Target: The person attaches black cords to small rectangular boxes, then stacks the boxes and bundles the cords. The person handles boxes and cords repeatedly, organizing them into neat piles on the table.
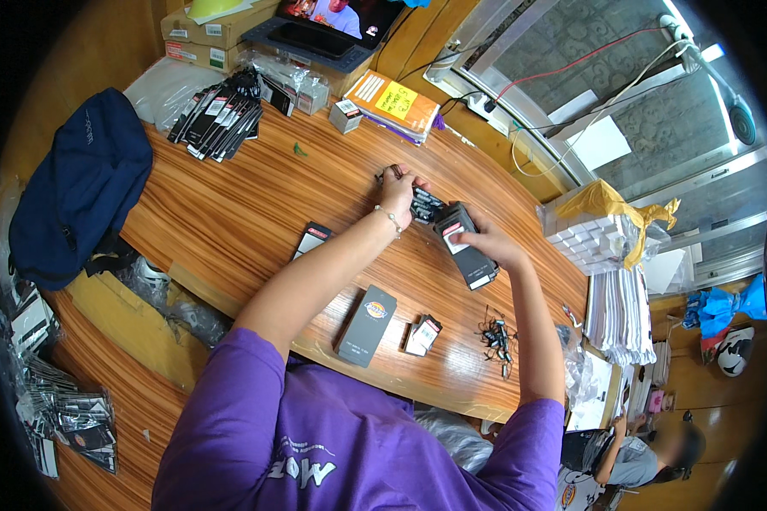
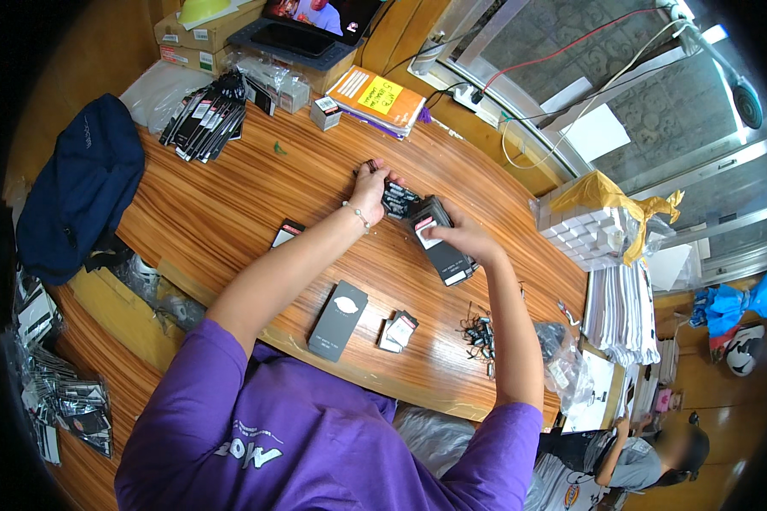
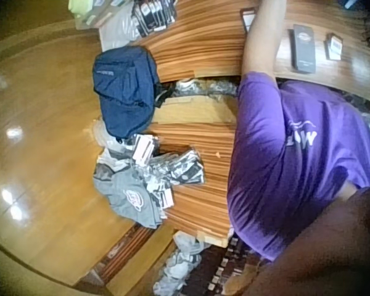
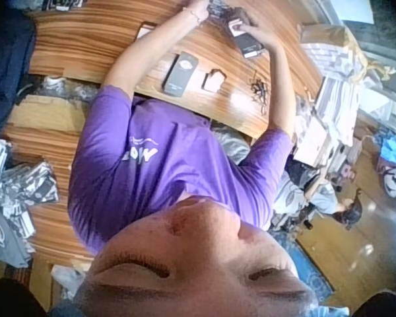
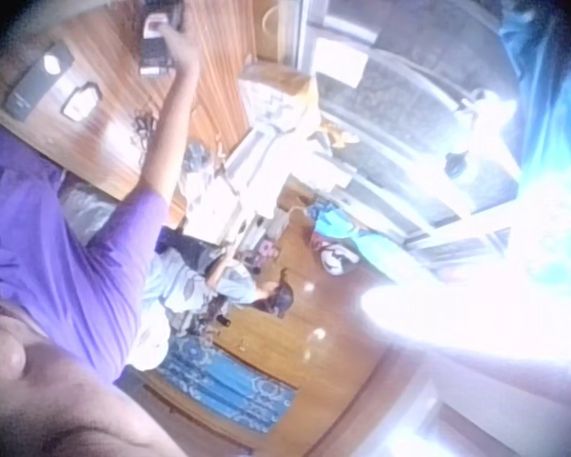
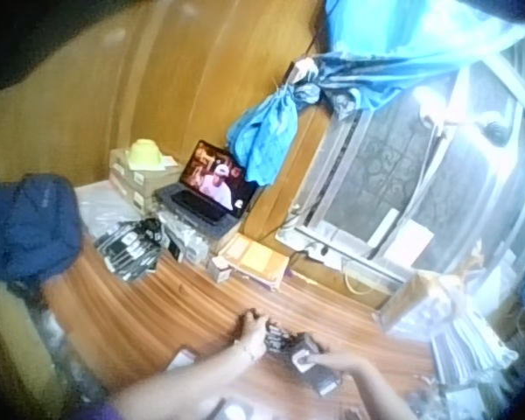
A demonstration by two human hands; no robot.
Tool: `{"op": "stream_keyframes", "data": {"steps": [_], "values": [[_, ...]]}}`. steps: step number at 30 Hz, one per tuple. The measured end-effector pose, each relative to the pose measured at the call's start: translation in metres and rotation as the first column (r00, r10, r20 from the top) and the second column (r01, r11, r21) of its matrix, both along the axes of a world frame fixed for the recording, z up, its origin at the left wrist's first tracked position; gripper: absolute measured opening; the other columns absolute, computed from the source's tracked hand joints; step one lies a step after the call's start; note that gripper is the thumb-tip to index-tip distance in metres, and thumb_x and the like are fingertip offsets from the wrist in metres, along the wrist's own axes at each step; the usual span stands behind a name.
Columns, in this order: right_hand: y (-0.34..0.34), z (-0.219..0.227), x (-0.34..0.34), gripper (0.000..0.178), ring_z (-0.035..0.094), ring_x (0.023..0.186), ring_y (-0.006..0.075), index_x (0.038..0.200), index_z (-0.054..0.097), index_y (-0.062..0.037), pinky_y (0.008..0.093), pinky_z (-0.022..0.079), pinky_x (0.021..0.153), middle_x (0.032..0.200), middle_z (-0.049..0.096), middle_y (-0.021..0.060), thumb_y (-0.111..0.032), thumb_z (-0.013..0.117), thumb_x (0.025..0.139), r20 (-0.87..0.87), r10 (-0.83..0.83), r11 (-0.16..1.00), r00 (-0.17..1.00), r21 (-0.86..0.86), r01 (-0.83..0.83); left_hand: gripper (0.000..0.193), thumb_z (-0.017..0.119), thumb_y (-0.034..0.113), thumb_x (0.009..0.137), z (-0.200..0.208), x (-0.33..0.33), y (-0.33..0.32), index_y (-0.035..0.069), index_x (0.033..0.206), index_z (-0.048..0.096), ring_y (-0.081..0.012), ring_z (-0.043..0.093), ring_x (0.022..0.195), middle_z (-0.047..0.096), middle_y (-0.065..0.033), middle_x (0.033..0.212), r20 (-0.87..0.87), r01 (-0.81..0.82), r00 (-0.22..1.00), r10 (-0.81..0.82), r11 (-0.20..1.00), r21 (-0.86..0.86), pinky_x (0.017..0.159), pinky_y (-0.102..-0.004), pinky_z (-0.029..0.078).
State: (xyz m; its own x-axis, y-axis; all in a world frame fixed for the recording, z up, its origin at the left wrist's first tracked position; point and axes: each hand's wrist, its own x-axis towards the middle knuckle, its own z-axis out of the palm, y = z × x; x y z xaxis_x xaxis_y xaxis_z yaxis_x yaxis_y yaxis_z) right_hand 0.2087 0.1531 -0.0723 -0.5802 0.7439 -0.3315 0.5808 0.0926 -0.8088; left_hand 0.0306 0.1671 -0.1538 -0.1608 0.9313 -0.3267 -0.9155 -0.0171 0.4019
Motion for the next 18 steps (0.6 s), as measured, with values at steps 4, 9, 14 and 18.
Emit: {"op": "stream_keyframes", "data": {"steps": [4,9,14,18], "values": [[-0.024,0.002,-0.021,0.076,0.055,0.088,0.0318,0.132,0.03,-0.0114,0.0394,0.046,0.075,0.097,0.053,0.0169,-0.029,0.065,0.068,0.59,0.013,0.802,0.808,0.476,-0.361,0.009,0.044,0.009,0.088,-0.023,-0.024,0.012,0.008,0.097,0.048,-0.017,0.056,0.065,0.052,-0.0033,0.071,-0.223,0.118,0.967,-0.12,0.993,-0.021,0.061,-0.0296,0.048],[-0.033,-0.028,-0.016,0.084,0.05,0.097,0.0349,0.135,0.024,-0.0135,0.042,0.045,0.079,0.102,0.049,0.0199,-0.033,0.068,0.066,0.495,-0.084,0.712,0.865,0.637,-0.295,0.01,0.05,0.014,0.085,-0.026,-0.056,0.012,0.009,0.093,0.053,-0.0132,0.055,0.068,0.056,-0.002,0.076,-0.495,0.143,0.857,-0.145,0.989,-0.041,0.065,-0.0287,0.045],[-0.036,-0.046,-0.007,0.089,0.047,0.104,0.0353,0.135,0.025,-0.0121,0.0404,0.043,0.084,0.11,0.047,0.0204,-0.033,0.071,0.063,0.312,-0.131,0.669,0.941,0.728,-0.148,0.027,0.054,0.024,0.084,0.02,-0.097,-0.011,0.002,0.1,0.055,-0.0206,0.052,0.09,0.056,-0.0088,0.094,-0.956,0.301,-0.218,-0.196,0.918,-0.257,0.081,-0.0353,0.041],[-0.033,-0.049,-0.005,0.091,0.045,0.108,0.0352,0.134,0.026,-0.0095,0.0407,0.042,0.085,0.117,0.045,0.0191,-0.033,0.074,0.06,0.318,-0.162,0.712,0.934,0.693,-0.112,0.038,0.053,0.025,0.084,0.043,-0.053,-0.057,-0.003,0.11,0.047,-0.0326,0.045,0.105,0.049,-0.0192,0.11,-0.884,0.356,-0.35,0.31,0.917,0.181,0.092,-0.0398,0.036]]}}
